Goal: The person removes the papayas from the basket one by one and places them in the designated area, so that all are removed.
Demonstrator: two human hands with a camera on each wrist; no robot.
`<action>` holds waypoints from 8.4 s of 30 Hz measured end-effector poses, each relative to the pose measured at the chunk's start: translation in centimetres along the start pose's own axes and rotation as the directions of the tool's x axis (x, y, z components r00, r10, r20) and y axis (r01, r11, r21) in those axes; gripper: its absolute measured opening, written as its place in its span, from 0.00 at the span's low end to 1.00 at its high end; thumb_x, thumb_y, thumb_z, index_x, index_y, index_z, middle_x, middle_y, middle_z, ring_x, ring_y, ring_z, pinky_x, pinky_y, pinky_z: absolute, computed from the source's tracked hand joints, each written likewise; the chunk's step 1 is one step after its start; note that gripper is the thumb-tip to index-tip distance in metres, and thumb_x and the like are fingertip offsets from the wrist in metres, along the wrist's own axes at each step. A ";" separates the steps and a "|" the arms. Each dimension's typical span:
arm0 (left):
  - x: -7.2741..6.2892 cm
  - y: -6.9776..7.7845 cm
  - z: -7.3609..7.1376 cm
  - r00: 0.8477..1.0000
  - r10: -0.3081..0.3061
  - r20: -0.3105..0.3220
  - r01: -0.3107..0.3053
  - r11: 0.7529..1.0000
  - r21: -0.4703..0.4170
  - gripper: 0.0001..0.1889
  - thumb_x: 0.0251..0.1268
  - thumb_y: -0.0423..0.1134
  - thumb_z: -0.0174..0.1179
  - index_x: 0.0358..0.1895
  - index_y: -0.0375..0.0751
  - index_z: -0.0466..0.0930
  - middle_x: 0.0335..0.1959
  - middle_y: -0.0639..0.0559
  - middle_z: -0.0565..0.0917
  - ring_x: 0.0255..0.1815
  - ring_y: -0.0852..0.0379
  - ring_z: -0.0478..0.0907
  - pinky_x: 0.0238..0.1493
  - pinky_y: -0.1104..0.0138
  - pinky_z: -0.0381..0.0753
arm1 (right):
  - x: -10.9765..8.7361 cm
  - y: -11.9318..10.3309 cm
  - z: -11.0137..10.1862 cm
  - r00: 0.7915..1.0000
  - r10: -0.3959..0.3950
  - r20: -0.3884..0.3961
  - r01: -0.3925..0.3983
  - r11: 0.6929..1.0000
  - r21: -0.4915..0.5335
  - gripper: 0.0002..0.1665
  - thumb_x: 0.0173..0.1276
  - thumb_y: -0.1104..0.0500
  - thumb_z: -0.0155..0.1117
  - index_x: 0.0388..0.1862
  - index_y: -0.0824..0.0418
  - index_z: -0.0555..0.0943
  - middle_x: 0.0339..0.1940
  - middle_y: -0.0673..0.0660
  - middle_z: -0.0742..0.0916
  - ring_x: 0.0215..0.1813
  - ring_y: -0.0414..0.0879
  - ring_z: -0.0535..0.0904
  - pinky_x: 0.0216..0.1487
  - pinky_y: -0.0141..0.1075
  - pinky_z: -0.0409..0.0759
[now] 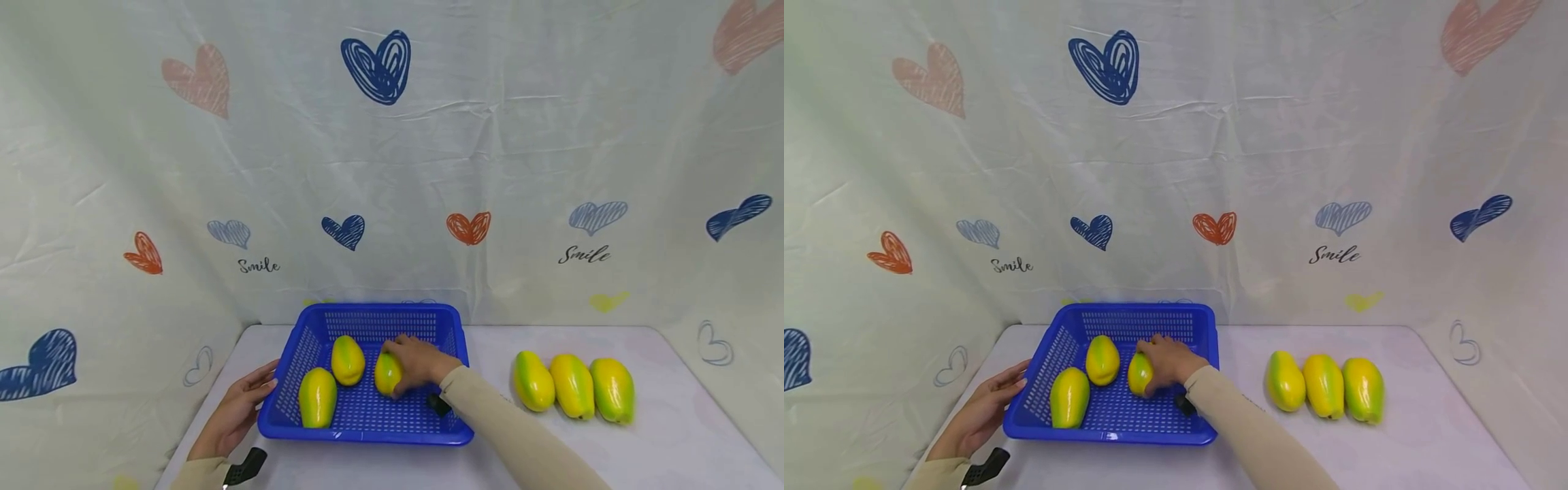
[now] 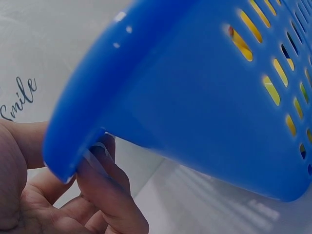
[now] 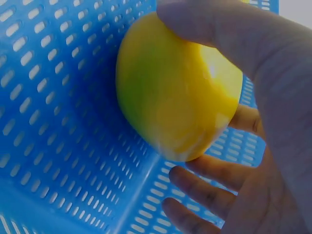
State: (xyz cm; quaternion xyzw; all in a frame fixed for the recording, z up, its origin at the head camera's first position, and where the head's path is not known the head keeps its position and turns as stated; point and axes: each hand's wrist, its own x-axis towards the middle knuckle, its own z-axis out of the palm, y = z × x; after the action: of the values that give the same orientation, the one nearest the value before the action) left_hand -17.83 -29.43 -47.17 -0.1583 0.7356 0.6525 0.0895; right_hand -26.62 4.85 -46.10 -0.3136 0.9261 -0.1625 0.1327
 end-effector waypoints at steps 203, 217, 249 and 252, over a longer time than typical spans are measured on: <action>0.0 -0.3 -0.3 0.999 -0.009 0.033 0.010 0.999 -0.036 0.32 0.86 0.40 0.52 0.85 0.38 0.54 0.73 0.42 0.74 0.53 0.59 0.80 0.53 0.68 0.83 | -25.5 11.5 3.4 0.950 0.283 -0.131 -0.275 0.958 0.081 0.59 0.45 0.51 0.91 0.77 0.50 0.72 0.82 0.63 0.68 0.76 0.65 0.70 0.67 0.63 0.75; 0.1 -0.4 -0.4 1.000 -0.010 0.027 0.011 0.999 -0.039 0.32 0.86 0.40 0.52 0.85 0.38 0.54 0.71 0.46 0.76 0.52 0.60 0.80 0.52 0.68 0.83 | -25.7 12.0 3.6 0.969 0.164 -0.185 -0.168 0.986 -0.008 0.62 0.46 0.47 0.90 0.79 0.53 0.69 0.81 0.68 0.67 0.72 0.66 0.74 0.63 0.64 0.78; -0.4 0.0 -0.2 0.999 0.002 0.037 -0.001 1.000 -0.027 0.33 0.85 0.40 0.53 0.85 0.36 0.54 0.64 0.53 0.80 0.53 0.60 0.79 0.53 0.69 0.82 | -25.3 10.9 0.4 0.946 0.082 -0.315 -0.107 0.992 -0.061 0.55 0.51 0.42 0.88 0.76 0.49 0.72 0.81 0.63 0.70 0.74 0.65 0.72 0.66 0.65 0.76; -0.4 -0.1 -0.3 0.999 0.003 0.044 -0.001 0.999 -0.035 0.33 0.85 0.40 0.53 0.85 0.36 0.54 0.63 0.54 0.80 0.53 0.60 0.79 0.53 0.69 0.83 | -24.9 10.7 -0.3 0.935 0.034 -0.353 -0.075 0.992 -0.105 0.54 0.52 0.45 0.88 0.76 0.51 0.72 0.80 0.62 0.71 0.74 0.64 0.73 0.66 0.63 0.76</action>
State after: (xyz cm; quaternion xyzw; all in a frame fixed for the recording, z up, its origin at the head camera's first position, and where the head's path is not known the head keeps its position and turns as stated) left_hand -17.39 -29.68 -47.10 -0.1445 0.7223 0.6686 0.1022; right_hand -13.31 28.47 -46.34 -0.2611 0.9511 -0.1578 -0.0487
